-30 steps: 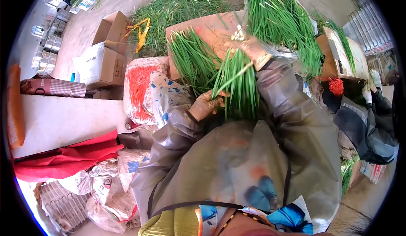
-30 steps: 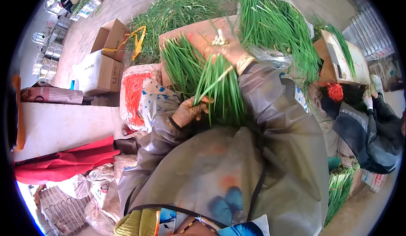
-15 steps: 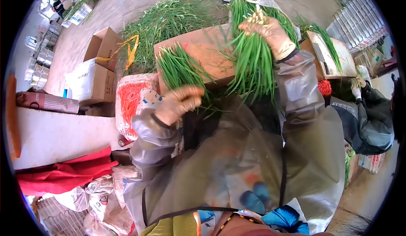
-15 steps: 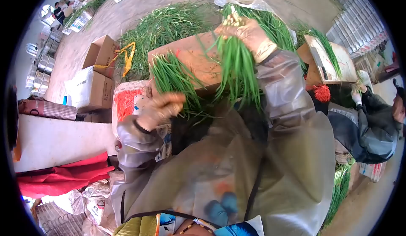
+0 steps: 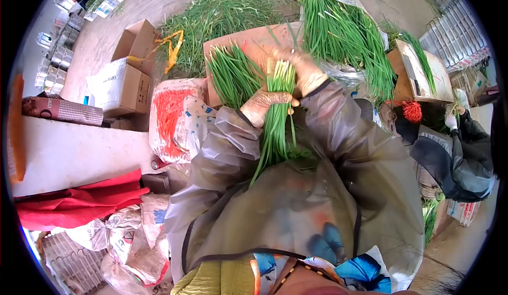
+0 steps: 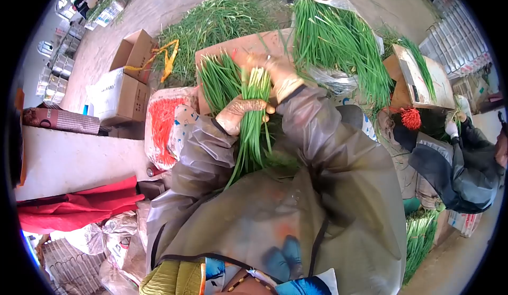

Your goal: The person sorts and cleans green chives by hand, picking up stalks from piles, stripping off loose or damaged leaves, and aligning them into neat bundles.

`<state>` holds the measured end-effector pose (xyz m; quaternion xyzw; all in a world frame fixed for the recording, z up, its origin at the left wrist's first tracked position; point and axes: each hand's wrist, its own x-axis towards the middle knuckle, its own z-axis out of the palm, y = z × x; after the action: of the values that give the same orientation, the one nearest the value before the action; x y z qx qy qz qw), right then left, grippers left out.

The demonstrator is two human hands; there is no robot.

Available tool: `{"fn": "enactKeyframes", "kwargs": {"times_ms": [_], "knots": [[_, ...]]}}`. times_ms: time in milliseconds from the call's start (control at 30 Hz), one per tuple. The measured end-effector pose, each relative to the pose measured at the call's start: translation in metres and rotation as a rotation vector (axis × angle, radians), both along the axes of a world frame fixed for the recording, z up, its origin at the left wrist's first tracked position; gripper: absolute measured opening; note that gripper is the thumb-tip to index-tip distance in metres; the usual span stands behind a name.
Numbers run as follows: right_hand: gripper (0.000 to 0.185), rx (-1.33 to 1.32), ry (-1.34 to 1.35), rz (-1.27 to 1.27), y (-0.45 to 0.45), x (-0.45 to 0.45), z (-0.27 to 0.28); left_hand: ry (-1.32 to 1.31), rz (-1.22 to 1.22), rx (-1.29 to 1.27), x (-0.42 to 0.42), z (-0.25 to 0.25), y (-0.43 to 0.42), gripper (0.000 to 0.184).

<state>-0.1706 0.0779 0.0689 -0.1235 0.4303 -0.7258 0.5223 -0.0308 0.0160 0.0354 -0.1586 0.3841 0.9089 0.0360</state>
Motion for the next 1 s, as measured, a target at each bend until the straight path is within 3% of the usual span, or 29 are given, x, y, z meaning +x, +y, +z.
{"fn": "enactKeyframes", "kwargs": {"times_ms": [33,67,133,167,233,267,333,367,467,533,633,700,767,800,867,933,967,1000], "knots": [[0.022,0.052,-0.196,-0.048,-0.004,-0.014,0.001,-0.036,-0.058,-0.008,0.004,-0.007,-0.001,0.031],[0.028,0.124,0.175,-0.243,-0.02,-0.065,-0.052,-0.041,-0.054,0.001,0.009,-0.008,0.001,0.031],[0.035,-0.001,0.541,-0.243,-0.012,-0.078,-0.024,-0.019,-0.057,0.027,0.018,-0.005,0.004,0.036],[0.035,-0.002,0.54,-0.241,-0.016,-0.074,-0.016,0.054,-0.07,0.052,0.02,0.0,0.005,0.043],[0.043,-0.176,1.224,0.18,-0.027,-0.05,-0.004,0.056,-0.05,0.108,0.021,-0.008,0.001,0.046],[0.053,0.168,1.147,0.578,-0.018,-0.031,0.019,0.062,-0.035,0.158,0.021,-0.014,0.0,0.049],[0.063,0.126,1.306,0.762,-0.015,-0.018,0.007,-0.006,-0.01,0.208,0.022,-0.02,-0.004,0.051],[0.063,0.102,1.335,0.726,-0.027,-0.021,-0.016,0.045,0.016,0.222,0.022,-0.021,-0.003,0.049],[0.058,0.09,1.335,0.635,-0.028,-0.01,-0.011,0.072,0.04,0.247,0.023,-0.021,-0.005,0.045],[0.044,0.133,1.622,0.611,-0.028,0.004,-0.006,0.066,0.028,0.149,0.02,-0.017,-0.005,0.04],[0.033,0.145,1.593,0.511,-0.041,-0.013,-0.015,-0.027,-0.023,0.126,0.013,-0.022,-0.009,0.033],[0.022,0.403,1.458,0.027,-0.045,-0.034,-0.013,-0.035,-0.043,0.111,0.015,-0.016,-0.012,0.034],[0.015,0.299,1.155,-0.07,-0.041,-0.074,-0.019,0.104,0.018,-0.048,0.019,0.013,-0.013,0.038],[0.012,0.272,1.293,-0.155,-0.036,-0.08,-0.023,0.151,0.089,-0.122,0.02,0.015,-0.027,0.041],[0.014,0.409,1.429,-0.18,-0.016,-0.082,-0.02,0.247,0.394,-0.326,0.023,0.036,-0.057,0.035],[0.014,0.442,1.256,-0.162,0.004,-0.083,-0.031,0.392,0.6,-0.183,0.035,0.046,-0.098,0.028],[0.015,0.397,1.237,-0.119,0.014,-0.09,-0.044,0.548,0.651,0.018,0.043,0.051,-0.115,0.03],[0.021,0.477,1.013,0.025,0.024,-0.086,-0.039,0.684,0.742,-0.111,0.048,0.047,-0.135,0.028]]}}
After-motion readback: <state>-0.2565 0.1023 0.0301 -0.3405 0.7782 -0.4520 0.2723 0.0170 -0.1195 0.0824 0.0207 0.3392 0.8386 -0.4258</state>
